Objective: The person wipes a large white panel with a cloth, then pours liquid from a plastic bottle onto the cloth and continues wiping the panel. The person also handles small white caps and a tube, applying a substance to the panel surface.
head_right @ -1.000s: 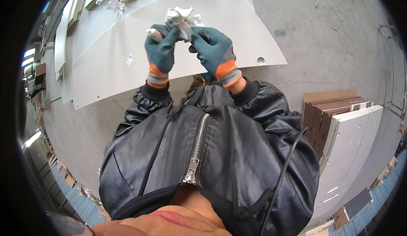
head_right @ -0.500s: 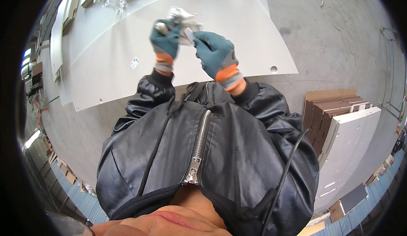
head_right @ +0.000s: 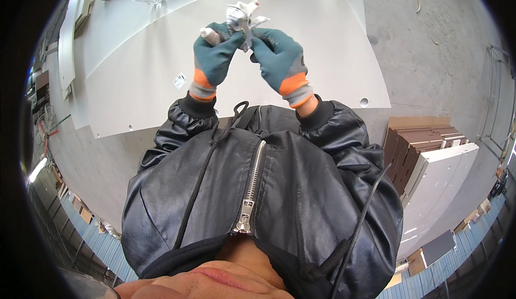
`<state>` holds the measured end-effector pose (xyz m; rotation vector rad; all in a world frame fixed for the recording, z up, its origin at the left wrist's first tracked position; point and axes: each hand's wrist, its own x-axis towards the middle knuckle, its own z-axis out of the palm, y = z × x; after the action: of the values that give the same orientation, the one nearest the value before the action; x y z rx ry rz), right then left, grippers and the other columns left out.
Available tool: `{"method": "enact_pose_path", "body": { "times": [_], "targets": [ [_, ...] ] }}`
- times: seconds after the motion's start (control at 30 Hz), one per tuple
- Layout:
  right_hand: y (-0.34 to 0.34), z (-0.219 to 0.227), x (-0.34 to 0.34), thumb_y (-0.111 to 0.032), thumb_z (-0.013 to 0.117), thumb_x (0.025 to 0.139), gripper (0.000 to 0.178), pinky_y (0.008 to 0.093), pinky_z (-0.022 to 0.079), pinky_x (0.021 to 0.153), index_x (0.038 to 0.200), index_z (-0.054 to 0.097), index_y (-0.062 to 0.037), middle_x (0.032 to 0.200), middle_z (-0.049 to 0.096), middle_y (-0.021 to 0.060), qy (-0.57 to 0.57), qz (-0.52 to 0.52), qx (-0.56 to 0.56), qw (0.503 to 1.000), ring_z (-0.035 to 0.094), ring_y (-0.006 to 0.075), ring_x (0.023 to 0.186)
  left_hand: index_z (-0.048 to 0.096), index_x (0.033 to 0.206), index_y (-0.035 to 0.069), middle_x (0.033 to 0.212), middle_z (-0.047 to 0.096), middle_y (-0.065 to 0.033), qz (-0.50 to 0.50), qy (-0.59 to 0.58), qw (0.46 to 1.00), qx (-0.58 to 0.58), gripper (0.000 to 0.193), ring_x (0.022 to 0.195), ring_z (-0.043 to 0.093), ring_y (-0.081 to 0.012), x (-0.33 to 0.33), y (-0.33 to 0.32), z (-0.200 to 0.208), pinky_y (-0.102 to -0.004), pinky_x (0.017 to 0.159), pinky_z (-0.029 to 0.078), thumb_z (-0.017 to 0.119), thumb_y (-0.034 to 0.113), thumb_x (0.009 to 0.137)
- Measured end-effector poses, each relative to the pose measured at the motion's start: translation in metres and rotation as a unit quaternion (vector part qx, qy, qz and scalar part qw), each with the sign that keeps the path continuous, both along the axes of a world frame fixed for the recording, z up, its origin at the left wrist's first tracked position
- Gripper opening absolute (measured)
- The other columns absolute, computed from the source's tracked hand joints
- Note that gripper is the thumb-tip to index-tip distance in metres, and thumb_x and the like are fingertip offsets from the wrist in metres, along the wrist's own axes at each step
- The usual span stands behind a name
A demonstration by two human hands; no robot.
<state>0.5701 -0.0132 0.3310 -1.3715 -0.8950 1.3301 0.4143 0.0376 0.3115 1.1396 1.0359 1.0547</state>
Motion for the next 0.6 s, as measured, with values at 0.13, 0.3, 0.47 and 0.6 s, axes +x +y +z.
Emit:
{"method": "enact_pose_path", "body": {
  "times": [0.13, 0.3, 0.47, 0.6],
  "targets": [
    [0.013, -0.027, -0.008, -0.009, 0.063, 0.094, 0.021, 0.0238, 0.052, 0.062, 0.109, 0.067, 0.0047, 0.089, 0.071, 0.0071, -0.140, 0.032, 0.096, 0.985, 0.068, 0.0121, 0.074, 0.052, 0.078, 0.005, 0.079, 0.057, 0.0007, 0.025, 0.047, 0.998, 0.043, 0.025, 0.070, 0.055, -0.0073, 0.003, 0.011, -0.012, -0.0248, 0.061, 0.051, 0.075, -0.001, 0.084],
    [0.025, -0.027, -0.008, -0.009, 0.061, 0.095, 0.021, 0.0242, 0.052, 0.063, 0.110, 0.067, 0.0049, 0.086, 0.069, 0.0060, -0.093, 0.042, 0.034, 0.994, 0.065, 0.0111, 0.071, 0.048, 0.075, 0.007, 0.072, 0.052, 0.0025, 0.147, 0.053, 0.985, 0.068, 0.030, 0.064, 0.052, -0.0065, -0.019, 0.057, -0.057, -0.0245, 0.056, 0.049, 0.076, 0.000, 0.083],
    [0.052, -0.054, -0.008, -0.011, 0.060, 0.096, 0.023, 0.0251, 0.051, 0.059, 0.113, 0.066, 0.0025, 0.085, 0.066, 0.0051, 0.051, -0.036, -0.082, 0.995, 0.064, 0.0115, 0.068, 0.052, 0.074, 0.008, 0.069, 0.053, 0.0022, 0.169, -0.059, 0.982, 0.057, 0.027, 0.062, 0.051, -0.0084, -0.041, 0.128, -0.077, -0.0250, 0.060, 0.045, 0.072, -0.006, 0.084],
    [0.127, -0.099, -0.010, -0.010, 0.058, 0.096, 0.023, 0.0273, 0.055, 0.060, 0.115, 0.064, 0.0031, 0.087, 0.064, 0.0061, 0.104, -0.088, -0.089, 0.987, 0.065, 0.0141, 0.070, 0.059, 0.077, 0.009, 0.075, 0.057, 0.0035, 0.213, 0.089, 0.958, 0.172, 0.020, 0.062, 0.050, -0.0086, -0.087, 0.236, -0.101, -0.0263, 0.060, 0.043, 0.077, 0.005, 0.084]
  ]
}}
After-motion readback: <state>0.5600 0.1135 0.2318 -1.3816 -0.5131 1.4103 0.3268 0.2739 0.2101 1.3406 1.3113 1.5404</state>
